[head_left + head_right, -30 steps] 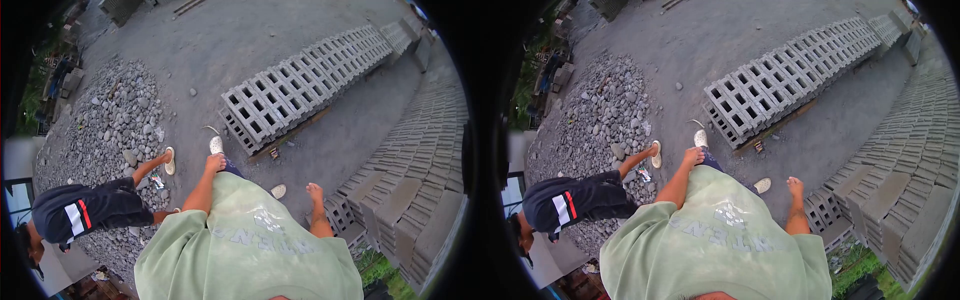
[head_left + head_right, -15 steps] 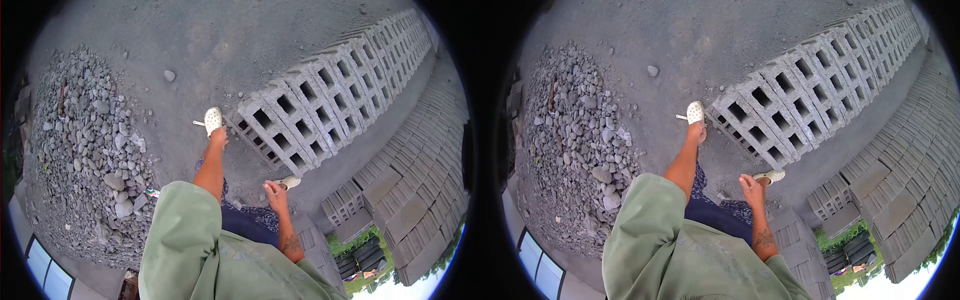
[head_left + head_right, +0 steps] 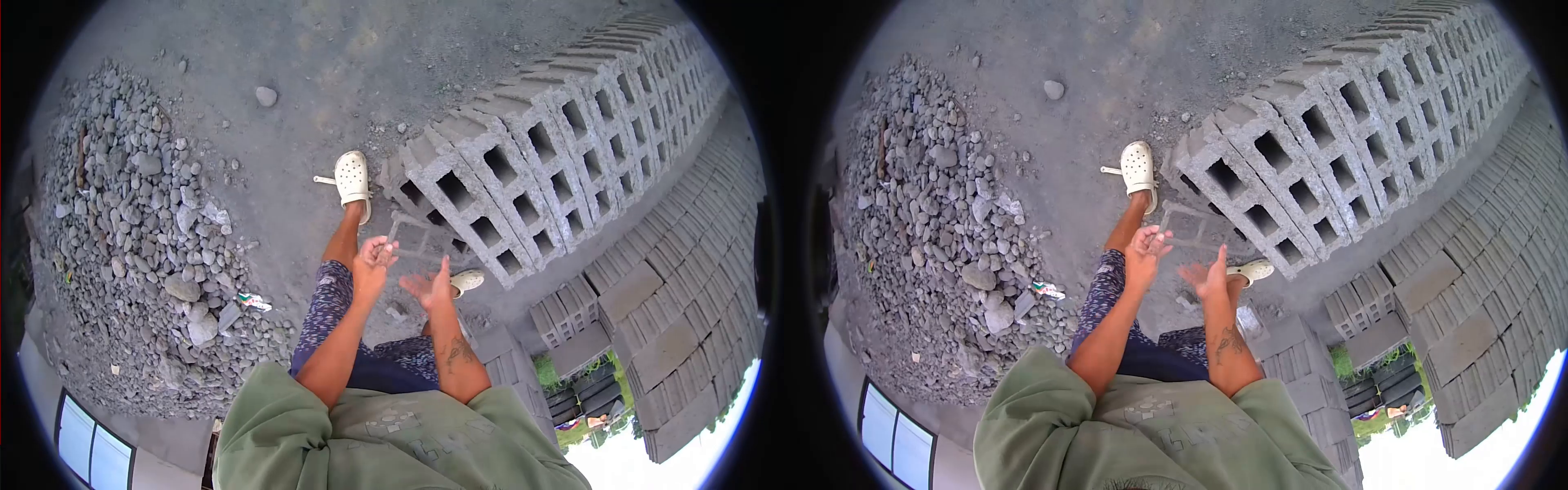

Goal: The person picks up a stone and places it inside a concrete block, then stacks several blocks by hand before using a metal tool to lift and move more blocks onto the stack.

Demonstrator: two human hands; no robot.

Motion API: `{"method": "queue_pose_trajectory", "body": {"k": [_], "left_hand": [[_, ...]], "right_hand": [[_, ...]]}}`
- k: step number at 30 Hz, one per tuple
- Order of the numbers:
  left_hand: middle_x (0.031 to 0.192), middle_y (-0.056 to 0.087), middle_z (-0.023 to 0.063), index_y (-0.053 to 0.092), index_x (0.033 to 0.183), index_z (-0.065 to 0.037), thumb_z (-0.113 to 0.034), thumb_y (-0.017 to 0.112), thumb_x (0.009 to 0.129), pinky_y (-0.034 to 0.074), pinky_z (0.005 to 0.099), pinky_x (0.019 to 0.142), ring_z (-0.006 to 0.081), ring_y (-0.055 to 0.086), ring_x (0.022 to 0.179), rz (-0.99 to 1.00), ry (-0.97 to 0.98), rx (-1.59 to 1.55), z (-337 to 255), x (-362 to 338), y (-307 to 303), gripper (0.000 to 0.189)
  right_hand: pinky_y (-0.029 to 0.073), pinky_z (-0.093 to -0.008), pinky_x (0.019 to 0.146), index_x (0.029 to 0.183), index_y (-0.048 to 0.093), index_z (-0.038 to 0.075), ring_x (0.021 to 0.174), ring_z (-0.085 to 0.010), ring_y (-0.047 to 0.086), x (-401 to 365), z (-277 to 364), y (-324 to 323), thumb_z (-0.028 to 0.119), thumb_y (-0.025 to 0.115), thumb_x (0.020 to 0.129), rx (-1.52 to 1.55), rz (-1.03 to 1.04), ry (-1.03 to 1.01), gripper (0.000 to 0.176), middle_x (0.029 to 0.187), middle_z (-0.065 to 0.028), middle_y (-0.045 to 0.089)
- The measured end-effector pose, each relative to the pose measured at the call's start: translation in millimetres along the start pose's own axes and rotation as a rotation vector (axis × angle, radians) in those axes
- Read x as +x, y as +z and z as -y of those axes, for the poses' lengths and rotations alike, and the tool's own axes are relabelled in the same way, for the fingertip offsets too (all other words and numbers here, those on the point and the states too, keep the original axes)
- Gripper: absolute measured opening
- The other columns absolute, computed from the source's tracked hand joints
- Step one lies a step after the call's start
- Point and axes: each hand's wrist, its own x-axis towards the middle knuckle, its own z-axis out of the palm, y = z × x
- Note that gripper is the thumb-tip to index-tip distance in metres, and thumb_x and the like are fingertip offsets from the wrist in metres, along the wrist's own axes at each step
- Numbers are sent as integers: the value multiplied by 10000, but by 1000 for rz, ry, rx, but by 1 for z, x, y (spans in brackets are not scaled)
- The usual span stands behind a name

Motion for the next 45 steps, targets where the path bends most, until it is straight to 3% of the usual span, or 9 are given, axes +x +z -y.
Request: {"method": "queue_pose_trajectory", "body": {"k": [5,7,10,13,16,18,22,36,45], "left_hand": [[1116,528,176,408,1193,42,22,569,784,431,352,891,234,516,1050,230,-86,453,-11,-122,1,440],[1217,448,206,361,1257,29,-7,585,767,386,378,934,269,424,1159,678,-383,312,-34,-130,-24,540],[1203,431,202,327,1288,-11,-306,538,836,386,433,905,317,453,1106,173,-645,-31,-47,-105,-42,580],[1089,492,162,348,1264,-15,-405,517,842,429,430,836,284,504,1009,186,-713,-102,-68,-82,-34,599],[1005,512,121,371,1235,-21,-427,530,832,449,397,773,250,531,938,211,-503,-238,-99,-64,-42,594],[881,551,88,441,1178,-25,-375,530,848,454,346,721,215,560,837,146,-411,-289,-125,-54,-34,489],[731,559,46,537,1068,-14,-269,517,873,429,298,720,165,549,753,-4,43,40,-159,-3,-28,322],[603,539,13,632,805,-39,-240,651,772,408,257,520,95,481,571,-196,591,617,-239,41,-21,205],[492,386,14,521,608,-2,-78,583,757,331,264,414,102,344,406,-398,496,-417,-264,99,-30,178]], "right_hand": [[427,-238,524,1078,459,30,633,-135,490,66,-16,-74,387,416,899,121,446,-42,402,792,-58,532],[397,-211,429,1024,479,35,514,-104,451,49,-15,-90,369,400,909,22,494,-42,362,700,-35,512],[324,-192,332,981,510,34,384,-79,360,-29,-30,-85,373,405,907,-320,484,-67,363,653,-18,522],[323,-179,338,985,494,24,400,-64,387,-75,-38,-59,354,449,893,-744,665,-281,345,711,-42,560],[457,-248,477,1057,503,14,572,-141,550,-104,-23,-17,369,509,859,-1291,802,-595,407,838,-98,597],[478,-342,682,1105,512,-24,791,-266,601,-122,-5,14,419,554,812,-1576,740,-1294,533,919,-160,610],[429,-393,814,1042,534,-66,944,-344,557,-101,40,60,432,567,790,-917,92,-1812,559,1009,-207,579],[422,-394,821,876,616,-63,920,-366,567,-90,56,149,610,551,704,-1244,-280,-1189,698,893,-254,603],[424,-393,807,819,602,-116,863,-360,579,-39,63,155,353,716,575,-886,-320,-1046,541,886,-266,600]]}}
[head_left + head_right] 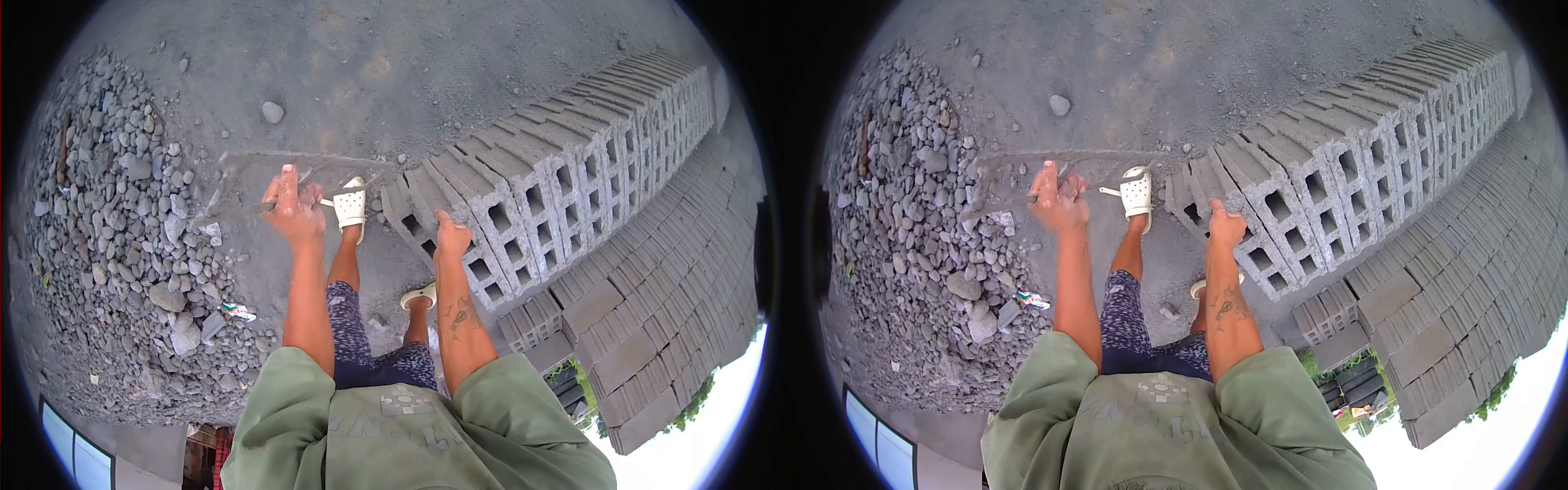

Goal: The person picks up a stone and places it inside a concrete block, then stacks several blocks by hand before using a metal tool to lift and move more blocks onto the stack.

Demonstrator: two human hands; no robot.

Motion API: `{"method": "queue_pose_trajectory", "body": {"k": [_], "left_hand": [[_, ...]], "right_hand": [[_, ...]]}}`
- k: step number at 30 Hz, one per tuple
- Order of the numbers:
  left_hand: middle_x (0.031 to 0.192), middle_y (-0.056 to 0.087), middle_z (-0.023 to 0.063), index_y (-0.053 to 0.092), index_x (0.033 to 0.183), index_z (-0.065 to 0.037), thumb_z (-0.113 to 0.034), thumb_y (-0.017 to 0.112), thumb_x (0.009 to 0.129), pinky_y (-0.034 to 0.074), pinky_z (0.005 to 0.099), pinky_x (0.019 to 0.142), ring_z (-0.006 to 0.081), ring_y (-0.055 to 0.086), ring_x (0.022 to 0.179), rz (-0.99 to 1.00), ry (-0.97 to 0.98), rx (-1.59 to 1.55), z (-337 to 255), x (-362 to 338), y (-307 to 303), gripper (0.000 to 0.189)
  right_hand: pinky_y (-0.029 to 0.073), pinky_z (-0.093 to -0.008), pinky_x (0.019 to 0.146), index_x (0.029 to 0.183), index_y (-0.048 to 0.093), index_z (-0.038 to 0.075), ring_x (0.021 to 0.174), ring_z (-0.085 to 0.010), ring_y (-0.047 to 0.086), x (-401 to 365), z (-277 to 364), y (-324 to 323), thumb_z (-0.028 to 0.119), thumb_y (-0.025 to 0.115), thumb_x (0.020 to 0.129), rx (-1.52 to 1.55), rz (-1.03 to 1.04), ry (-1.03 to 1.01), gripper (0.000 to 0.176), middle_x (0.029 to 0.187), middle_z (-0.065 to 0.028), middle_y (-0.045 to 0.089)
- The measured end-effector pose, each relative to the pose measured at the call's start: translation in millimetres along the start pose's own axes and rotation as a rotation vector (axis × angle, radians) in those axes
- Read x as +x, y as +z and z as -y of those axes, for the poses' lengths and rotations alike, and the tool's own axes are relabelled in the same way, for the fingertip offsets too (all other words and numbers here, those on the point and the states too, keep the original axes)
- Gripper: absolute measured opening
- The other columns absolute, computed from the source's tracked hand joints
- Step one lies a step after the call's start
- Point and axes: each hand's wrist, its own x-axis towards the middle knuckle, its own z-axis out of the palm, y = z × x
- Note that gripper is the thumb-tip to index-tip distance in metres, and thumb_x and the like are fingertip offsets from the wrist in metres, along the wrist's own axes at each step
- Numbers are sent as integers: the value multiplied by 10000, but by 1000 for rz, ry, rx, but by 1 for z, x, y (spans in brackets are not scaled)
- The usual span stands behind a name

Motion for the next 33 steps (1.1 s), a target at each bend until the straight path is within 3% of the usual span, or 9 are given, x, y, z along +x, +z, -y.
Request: {"method": "queue_pose_trajectory", "body": {"k": [5,7,8,10,16,22,28,30,33], "left_hand": [[510,301,6,456,628,-21,-20,543,750,311,245,389,89,326,411,-73,147,-371,-44,10,13,150],[509,298,10,435,647,-36,-47,523,770,326,258,423,100,327,435,-53,200,-129,-18,15,4,152],[508,296,14,414,666,-51,-74,504,791,342,271,458,110,328,460,-16,256,106,1,15,-1,155],[561,378,36,492,723,-31,-73,527,780,374,294,484,139,375,462,-198,-151,-107,69,3,7,79],[763,458,61,491,977,-4,-80,524,799,387,334,500,188,445,519,154,-233,-85,159,2,-7,197],[531,294,3,440,723,-15,-124,487,755,253,261,427,111,294,435,-56,108,-259,-14,-23,9,123],[505,358,20,419,607,-52,-1,497,716,319,274,402,138,361,402,42,-374,-208,118,-51,-20,144],[545,416,35,483,631,-30,11,499,751,347,277,404,132,388,431,109,670,778,107,-39,-14,128],[544,403,20,472,631,-19,7,530,732,355,279,423,129,414,465,-22,935,937,17,-44,-7,119]], "right_hand": [[416,-346,742,770,548,-171,768,-260,544,-16,2,-15,234,736,559,199,-50,8,494,818,-232,582],[367,-307,588,590,449,4,618,-151,397,-23,2,-25,188,752,553,298,-87,-33,357,683,-41,457],[413,-310,715,799,521,-157,762,-206,518,-28,4,-34,175,744,574,281,-28,0,459,848,-167,558],[409,-301,677,780,514,-118,729,-186,507,-22,-4,-41,170,745,577,248,-18,7,421,824,-140,548],[323,-263,537,624,428,65,586,-103,381,-55,-7,-83,154,753,588,425,7,-39,339,658,-6,425],[320,-254,566,652,452,54,611,-108,391,-50,-14,-91,151,750,597,448,35,-47,317,682,-13,442],[355,-253,602,686,513,14,643,-131,442,-51,-12,-84,152,739,608,414,33,-46,276,718,-37,486],[355,-251,601,680,516,13,637,-130,437,-47,-7,-74,151,738,608,437,38,-55,272,709,-34,480],[309,-244,533,558,361,107,566,-91,359,-52,-9,-79,129,739,605,426,33,-27,382,629,6,410]]}}
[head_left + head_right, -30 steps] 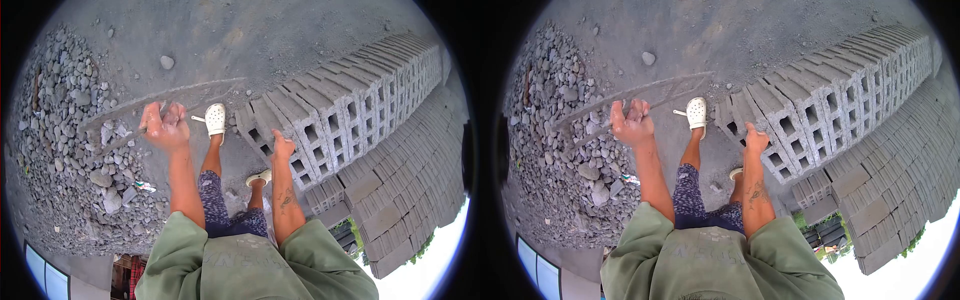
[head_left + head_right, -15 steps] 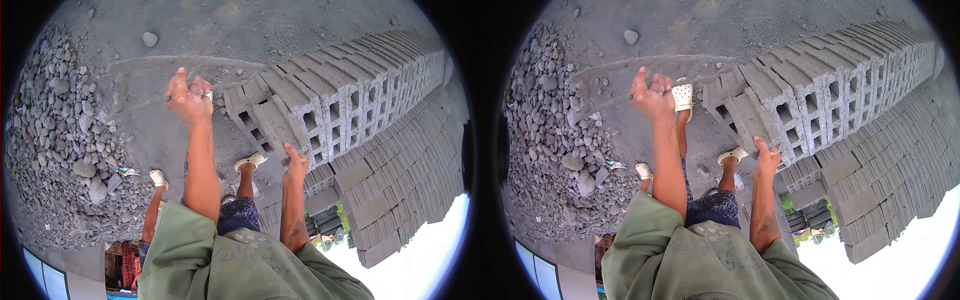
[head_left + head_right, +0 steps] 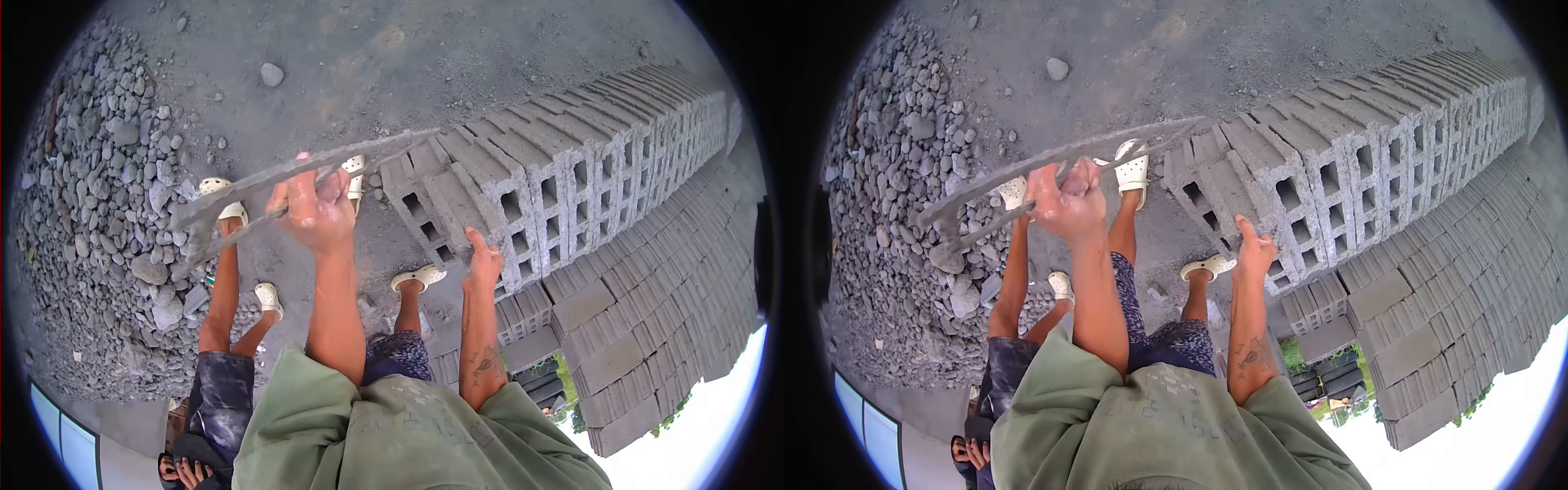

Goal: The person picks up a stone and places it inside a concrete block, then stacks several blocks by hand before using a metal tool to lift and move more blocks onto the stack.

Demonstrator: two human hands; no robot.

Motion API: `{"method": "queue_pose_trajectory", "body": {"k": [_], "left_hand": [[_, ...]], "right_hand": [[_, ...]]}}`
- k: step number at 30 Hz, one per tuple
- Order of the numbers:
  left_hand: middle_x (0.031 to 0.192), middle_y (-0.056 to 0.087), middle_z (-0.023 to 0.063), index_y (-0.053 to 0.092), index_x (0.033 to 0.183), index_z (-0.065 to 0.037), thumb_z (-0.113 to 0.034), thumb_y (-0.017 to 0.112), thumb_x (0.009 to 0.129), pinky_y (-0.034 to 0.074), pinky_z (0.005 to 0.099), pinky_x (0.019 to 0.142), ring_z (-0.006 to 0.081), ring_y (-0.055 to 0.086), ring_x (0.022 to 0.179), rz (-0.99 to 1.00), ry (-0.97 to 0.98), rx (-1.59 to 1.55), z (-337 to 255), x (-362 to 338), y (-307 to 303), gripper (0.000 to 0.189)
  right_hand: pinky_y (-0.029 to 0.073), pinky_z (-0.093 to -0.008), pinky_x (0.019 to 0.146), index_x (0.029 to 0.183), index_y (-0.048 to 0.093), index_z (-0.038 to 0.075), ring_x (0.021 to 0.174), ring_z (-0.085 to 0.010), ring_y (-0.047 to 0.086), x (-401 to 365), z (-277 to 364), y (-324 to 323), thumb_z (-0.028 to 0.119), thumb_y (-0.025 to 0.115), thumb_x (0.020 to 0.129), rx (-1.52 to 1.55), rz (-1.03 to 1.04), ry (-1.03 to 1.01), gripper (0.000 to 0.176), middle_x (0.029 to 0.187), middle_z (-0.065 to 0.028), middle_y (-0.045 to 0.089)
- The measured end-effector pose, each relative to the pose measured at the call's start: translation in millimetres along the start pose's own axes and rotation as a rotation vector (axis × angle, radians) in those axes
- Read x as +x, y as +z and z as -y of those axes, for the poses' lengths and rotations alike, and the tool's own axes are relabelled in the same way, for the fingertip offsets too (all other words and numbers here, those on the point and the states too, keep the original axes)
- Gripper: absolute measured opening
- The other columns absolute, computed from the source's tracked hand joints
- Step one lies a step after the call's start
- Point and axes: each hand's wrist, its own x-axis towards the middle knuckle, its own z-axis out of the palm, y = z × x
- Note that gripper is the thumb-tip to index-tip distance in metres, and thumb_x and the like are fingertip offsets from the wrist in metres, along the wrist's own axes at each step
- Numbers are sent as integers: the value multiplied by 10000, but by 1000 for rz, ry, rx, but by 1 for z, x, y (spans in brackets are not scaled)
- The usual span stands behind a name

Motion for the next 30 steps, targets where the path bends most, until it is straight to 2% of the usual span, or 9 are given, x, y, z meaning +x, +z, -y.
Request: {"method": "queue_pose_trajectory", "body": {"k": [2,6,11,13,16,18,22,26,30], "left_hand": [[548,407,6,494,639,-28,-12,542,728,366,293,456,126,425,488,-94,-869,-1428,0,11,-24,103],[573,426,2,513,654,-33,-61,517,783,374,286,466,109,417,504,112,-35,17,20,-75,38,132],[653,514,18,547,805,-23,0,569,745,402,290,490,113,491,589,116,-1018,-709,38,-126,62,68],[665,509,44,527,799,20,73,548,723,409,286,450,125,487,547,179,-49,39,33,-79,26,94],[702,510,60,518,814,37,148,543,670,386,277,395,127,480,507,21,-176,-54,48,-56,13,184],[738,505,80,517,802,41,168,515,665,403,279,407,136,491,524,-98,-750,-780,48,-46,7,187],[726,472,62,492,752,5,10,532,770,450,296,484,135,468,530,401,-831,-1000,139,-207,130,44],[749,472,44,468,853,-59,-131,549,830,444,309,512,136,487,576,96,-1144,-1014,36,-110,109,111],[736,454,77,490,931,-17,-132,577,802,435,316,521,181,497,596,90,-392,-379,32,-36,58,193]], "right_hand": [[329,-251,546,563,387,90,575,-101,384,4,-1,-1,127,739,607,31,18,-41,357,640,-8,433],[398,-284,709,826,539,-56,758,-186,517,-1,2,-7,151,743,591,-38,24,6,374,855,-103,553],[353,-270,612,680,507,1,639,-138,420,4,7,-1,189,744,593,-19,29,-68,315,697,-37,468],[315,-273,550,576,428,52,583,-119,358,-2,11,-1,223,736,597,-160,8,-5,353,624,-1,391],[317,-270,547,576,433,48,589,-119,363,3,3,0,230,736,596,-115,2,-34,354,632,-3,397],[270,-271,497,550,379,80,555,-102,323,2,4,-1,210,746,583,-79,-13,-59,392,607,14,368],[242,-279,450,521,328,103,523,-92,293,-3,8,1,189,750,573,-42,-31,-95,434,576,24,341],[251,-291,447,520,311,106,516,-95,283,12,-8,2,216,745,576,36,-49,-225,451,564,27,329],[344,-286,534,517,381,73,550,-117,366,6,1,20,186,749,578,-103,-27,-40,389,580,-13,427]]}}
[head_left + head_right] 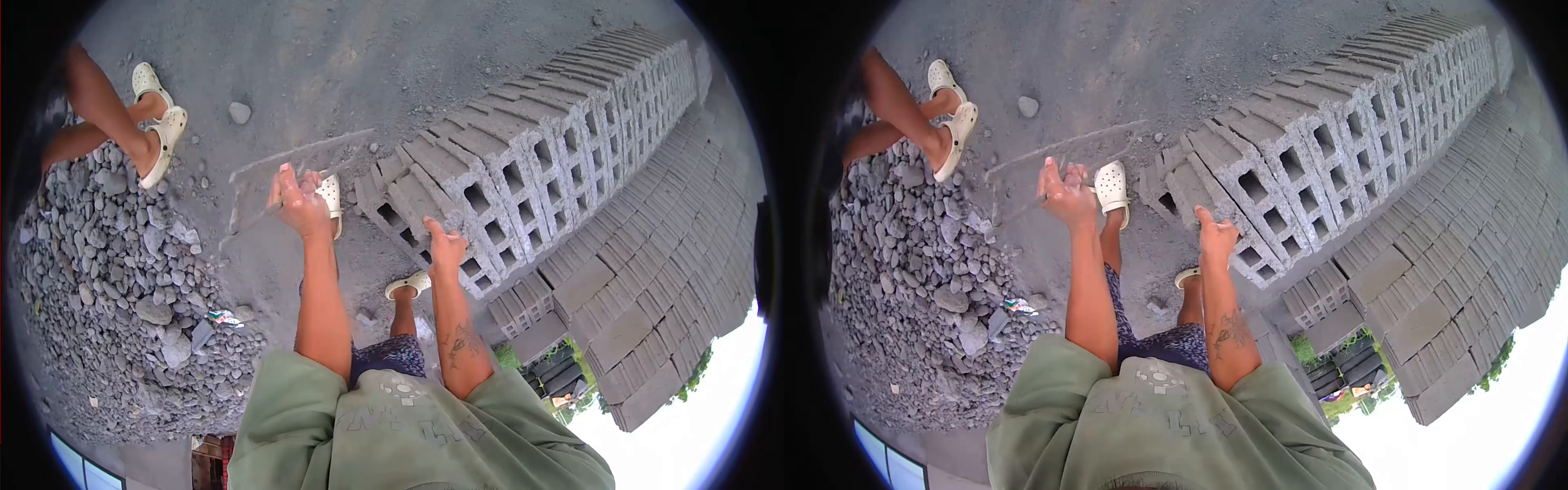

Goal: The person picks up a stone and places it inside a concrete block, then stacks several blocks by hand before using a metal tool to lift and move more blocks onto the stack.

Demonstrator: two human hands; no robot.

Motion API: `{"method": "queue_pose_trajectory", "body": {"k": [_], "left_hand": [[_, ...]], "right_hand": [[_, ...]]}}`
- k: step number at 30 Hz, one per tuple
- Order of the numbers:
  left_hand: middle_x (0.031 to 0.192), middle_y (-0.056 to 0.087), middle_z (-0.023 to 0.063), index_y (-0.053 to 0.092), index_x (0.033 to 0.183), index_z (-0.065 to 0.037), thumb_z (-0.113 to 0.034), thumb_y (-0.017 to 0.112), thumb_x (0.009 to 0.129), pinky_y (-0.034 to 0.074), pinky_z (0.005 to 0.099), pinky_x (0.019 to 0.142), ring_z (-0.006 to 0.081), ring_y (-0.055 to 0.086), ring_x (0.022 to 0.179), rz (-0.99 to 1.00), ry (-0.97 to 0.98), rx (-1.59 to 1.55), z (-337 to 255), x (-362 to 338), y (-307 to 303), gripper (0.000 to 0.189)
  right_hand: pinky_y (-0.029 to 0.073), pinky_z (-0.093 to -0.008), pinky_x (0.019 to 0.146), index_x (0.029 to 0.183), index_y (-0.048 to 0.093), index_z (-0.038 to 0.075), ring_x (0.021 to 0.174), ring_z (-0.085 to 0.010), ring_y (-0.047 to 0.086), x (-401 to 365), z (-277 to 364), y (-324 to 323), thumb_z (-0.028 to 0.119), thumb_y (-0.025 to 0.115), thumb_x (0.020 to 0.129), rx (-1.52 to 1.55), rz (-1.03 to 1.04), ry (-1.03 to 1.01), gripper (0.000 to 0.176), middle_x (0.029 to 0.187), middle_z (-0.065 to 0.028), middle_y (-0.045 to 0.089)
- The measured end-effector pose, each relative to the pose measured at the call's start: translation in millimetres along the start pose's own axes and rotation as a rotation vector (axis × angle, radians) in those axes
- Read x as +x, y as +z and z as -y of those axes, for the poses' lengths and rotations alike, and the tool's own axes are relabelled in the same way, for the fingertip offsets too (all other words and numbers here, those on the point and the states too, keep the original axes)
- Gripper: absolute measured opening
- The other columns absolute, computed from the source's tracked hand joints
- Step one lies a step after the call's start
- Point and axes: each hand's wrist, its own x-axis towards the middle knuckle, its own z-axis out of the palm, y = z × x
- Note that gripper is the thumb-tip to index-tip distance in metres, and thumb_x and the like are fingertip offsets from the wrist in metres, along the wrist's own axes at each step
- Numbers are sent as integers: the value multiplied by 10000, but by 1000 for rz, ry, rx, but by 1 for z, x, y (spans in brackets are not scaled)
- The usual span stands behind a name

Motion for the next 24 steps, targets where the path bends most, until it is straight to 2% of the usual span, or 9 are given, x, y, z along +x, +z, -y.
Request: {"method": "queue_pose_trajectory", "body": {"k": [1,3,5,6,8,11,16,21,24], "left_hand": [[719,447,80,492,941,-6,-150,577,801,421,316,522,165,479,574,-5,29,18,-7,13,-11,218],[607,421,81,467,791,-18,-162,534,832,396,287,497,132,423,514,-154,-550,-772,-45,38,-29,164],[579,419,70,459,770,-22,-259,529,832,392,283,512,133,400,485,-181,-590,-688,-75,45,-44,255],[577,418,59,457,754,-29,-271,522,840,396,290,551,141,389,485,-88,-613,-798,-76,49,-59,264],[575,417,48,456,738,-37,-282,515,849,401,298,589,150,378,484,51,-642,-904,-82,46,-78,276],[554,379,11,460,690,-71,-379,499,861,372,330,728,135,375,537,185,-778,-925,-125,38,-79,354],[560,376,10,448,679,-81,-445,490,853,360,313,669,132,373,545,329,-760,-969,-144,16,-73,405],[535,323,-5,370,620,-101,-445,508,847,310,281,515,105,294,468,268,-545,-751,-198,18,-16,435],[507,328,-13,394,606,-89,-369,518,857,308,265,491,95,313,461,475,-403,-609,-184,37,32,396]], "right_hand": [[368,-301,555,523,428,47,546,-149,421,13,-17,17,241,737,588,-122,-39,-67,371,573,-42,469],[391,-315,577,529,474,22,542,-182,477,19,-19,49,295,725,599,-206,-100,-127,378,566,-72,511],[437,-377,675,671,596,-41,676,-315,599,12,-3,74,455,661,626,-573,-275,-103,502,673,-187,610],[437,-377,675,671,596,-41,676,-315,599,12,5,72,455,661,626,-529,-301,-77,502,673,-187,610],[428,-426,783,788,639,-39,845,-388,588,7,17,57,569,584,649,-541,-84,-77,626,796,-248,613],[444,-397,767,813,652,-14,844,-346,601,0,26,22,581,575,679,-401,2,-130,615,802,-223,625],[460,-366,749,883,659,30,849,-308,611,3,36,-39,542,567,723,-204,-3,-234,545,840,-184,637],[435,-416,793,891,643,-4,874,-335,592,47,56,-42,582,550,714,-518,-123,-332,619,922,-195,621],[429,-409,801,870,644,-14,900,-347,579,62,77,-32,601,574,682,-583,108,-164,647,914,-215,616]]}}
